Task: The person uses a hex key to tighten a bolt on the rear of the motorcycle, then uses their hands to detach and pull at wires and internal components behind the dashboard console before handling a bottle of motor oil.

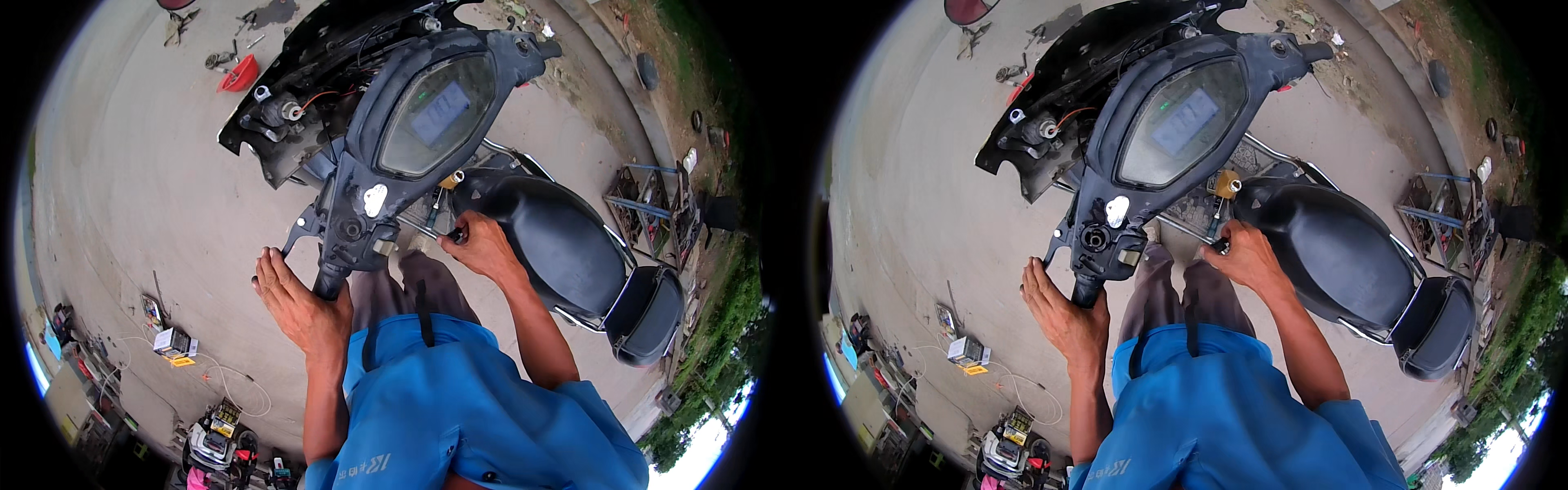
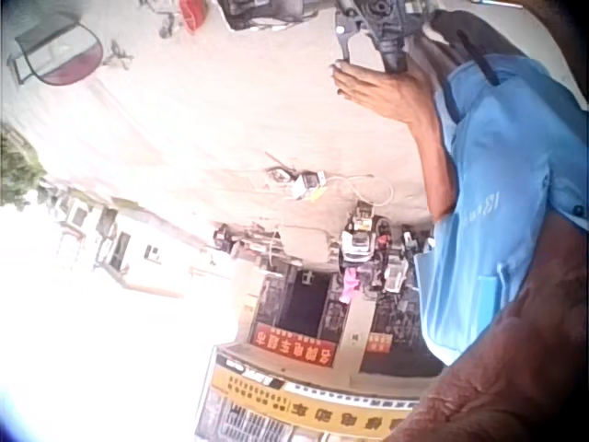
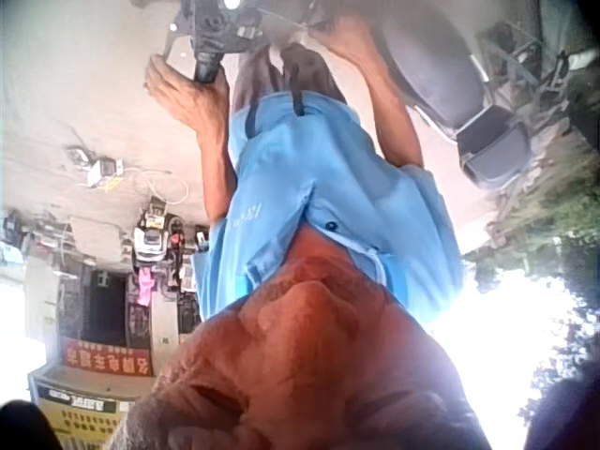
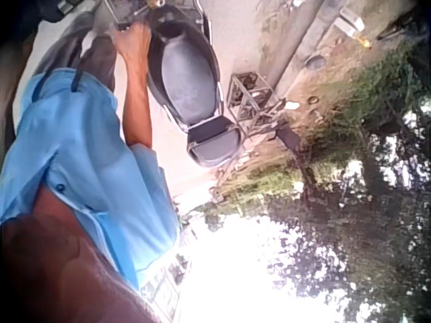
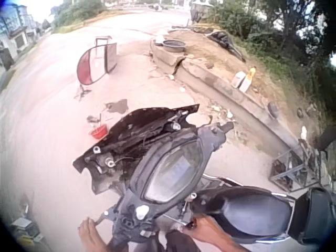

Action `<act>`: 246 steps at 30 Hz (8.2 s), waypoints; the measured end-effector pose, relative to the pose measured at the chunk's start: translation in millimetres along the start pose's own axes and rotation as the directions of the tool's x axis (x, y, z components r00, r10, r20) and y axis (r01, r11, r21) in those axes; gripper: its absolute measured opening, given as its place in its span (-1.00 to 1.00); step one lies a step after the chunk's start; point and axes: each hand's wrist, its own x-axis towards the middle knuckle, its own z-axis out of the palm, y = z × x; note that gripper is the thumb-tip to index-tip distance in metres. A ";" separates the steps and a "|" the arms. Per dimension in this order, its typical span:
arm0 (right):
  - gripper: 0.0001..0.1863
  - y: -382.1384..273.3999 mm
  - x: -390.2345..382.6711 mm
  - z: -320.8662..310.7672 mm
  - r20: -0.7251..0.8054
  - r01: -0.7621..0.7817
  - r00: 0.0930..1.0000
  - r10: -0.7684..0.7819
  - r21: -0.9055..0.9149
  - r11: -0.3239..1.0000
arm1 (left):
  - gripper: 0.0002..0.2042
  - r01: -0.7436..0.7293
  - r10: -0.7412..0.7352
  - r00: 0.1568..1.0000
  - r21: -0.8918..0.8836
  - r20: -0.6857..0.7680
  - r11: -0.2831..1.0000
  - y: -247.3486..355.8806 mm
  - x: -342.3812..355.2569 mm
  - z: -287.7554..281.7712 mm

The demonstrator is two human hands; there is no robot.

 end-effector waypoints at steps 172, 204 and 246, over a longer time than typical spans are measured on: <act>-0.34 -126.4 -206.8 79.9 -0.765 -0.035 0.608 0.212 0.241 0.970 | 0.25 -0.577 0.662 0.633 -0.325 0.402 0.749 -91.0 55.8 -69.2; -0.21 200.8 213.7 225.7 -0.496 -0.180 0.727 0.474 0.529 0.829 | 0.03 -0.104 0.099 0.976 0.018 0.196 0.994 -38.4 -20.1 -21.2; -0.28 -162.4 -33.1 137.2 0.138 -0.241 0.920 -0.367 0.937 -0.253 | -0.09 -0.317 0.304 0.948 -0.261 -0.090 0.912 -52.9 0.6 -4.0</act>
